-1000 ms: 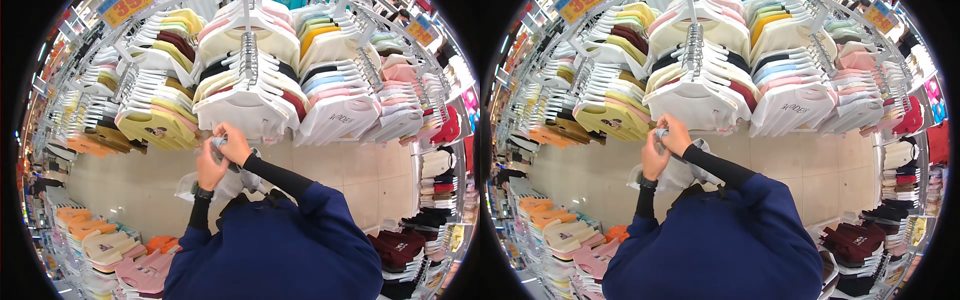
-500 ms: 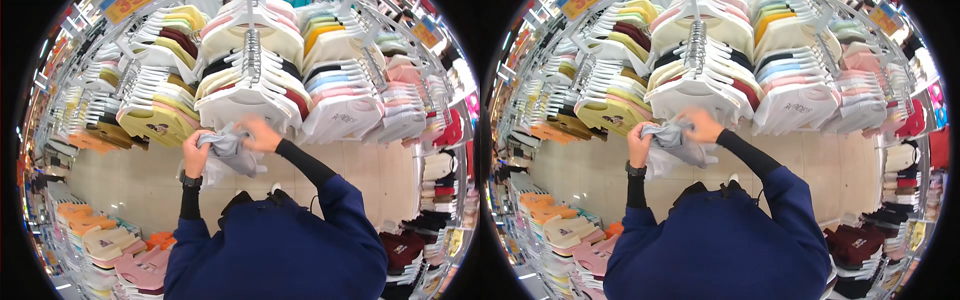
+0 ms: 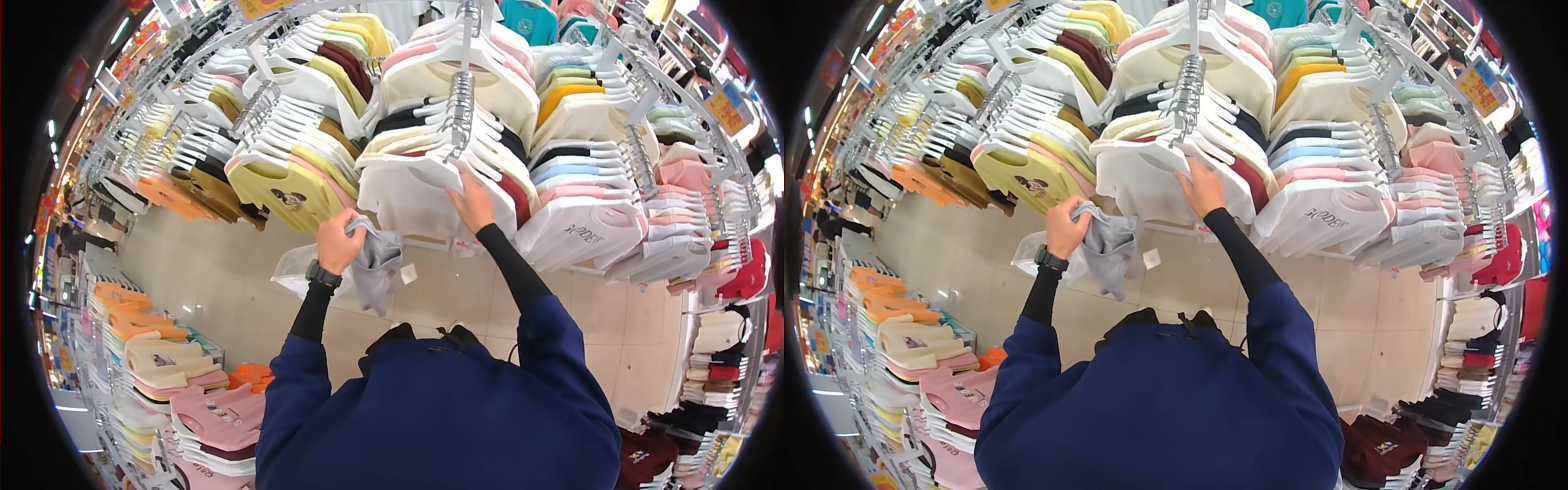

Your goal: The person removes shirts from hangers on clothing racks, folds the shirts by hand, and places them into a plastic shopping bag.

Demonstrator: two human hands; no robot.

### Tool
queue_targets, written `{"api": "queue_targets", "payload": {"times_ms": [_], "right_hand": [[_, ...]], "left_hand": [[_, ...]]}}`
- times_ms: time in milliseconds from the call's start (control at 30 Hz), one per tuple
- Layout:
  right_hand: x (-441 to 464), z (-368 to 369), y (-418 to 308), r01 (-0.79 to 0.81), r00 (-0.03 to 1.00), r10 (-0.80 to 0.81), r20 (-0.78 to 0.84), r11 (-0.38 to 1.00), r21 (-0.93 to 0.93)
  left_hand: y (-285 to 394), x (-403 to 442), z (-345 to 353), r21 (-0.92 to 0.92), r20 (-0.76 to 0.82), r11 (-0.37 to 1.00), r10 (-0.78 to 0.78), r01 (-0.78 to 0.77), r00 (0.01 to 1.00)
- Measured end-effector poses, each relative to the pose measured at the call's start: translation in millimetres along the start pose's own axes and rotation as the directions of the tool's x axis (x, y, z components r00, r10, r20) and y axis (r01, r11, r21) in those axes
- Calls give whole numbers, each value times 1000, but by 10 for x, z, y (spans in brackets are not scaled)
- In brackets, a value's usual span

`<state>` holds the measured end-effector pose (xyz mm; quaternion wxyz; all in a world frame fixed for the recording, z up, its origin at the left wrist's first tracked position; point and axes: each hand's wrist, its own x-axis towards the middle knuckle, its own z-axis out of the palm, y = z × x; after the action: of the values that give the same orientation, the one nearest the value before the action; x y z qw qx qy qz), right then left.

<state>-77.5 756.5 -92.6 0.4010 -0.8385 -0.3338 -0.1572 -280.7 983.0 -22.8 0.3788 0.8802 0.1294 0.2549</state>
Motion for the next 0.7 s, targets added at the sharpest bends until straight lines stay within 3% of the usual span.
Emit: {"api": "queue_targets", "payload": {"times_ms": [100, 233, 300, 333, 400, 433, 533, 700], "right_hand": [[65, -445, -159, -53, 997, 52, 52, 998, 19], [14, -1189, -489, 90, 993, -97, 63, 991, 99], [-287, -1425, -737, 26, 987, -52, 150, 985, 173], [-476, -1481, -828, -35, 978, -15, 207, 971, 235], [-834, -1571, -1004, -195, 932, 129, 337, 966, 168], [-982, -1559, -1068, -215, 933, 136, 332, 953, 214], [-1223, -1480, -1265, -284, 904, 178, 388, 929, 236], [-1349, -1043, -1284, -219, 940, 155, 305, 957, 188]], "left_hand": [[-116, -70, -23, 57, 40, 998, -37, 34, 999], [-181, -61, -47, 212, -12, 976, -54, 55, 998], [-247, -2, -56, 345, -73, 934, -73, 94, 995], [-247, 21, -58, 358, -132, 919, -124, 164, 983], [-204, 118, -37, 370, -251, 882, -209, 293, 945], [-239, 141, -28, 359, -275, 873, -240, 331, 931], [-120, 161, -48, 262, -234, 909, -267, 325, 935], [311, -18, 69, 461, -135, 877, -84, 137, 987]]}}
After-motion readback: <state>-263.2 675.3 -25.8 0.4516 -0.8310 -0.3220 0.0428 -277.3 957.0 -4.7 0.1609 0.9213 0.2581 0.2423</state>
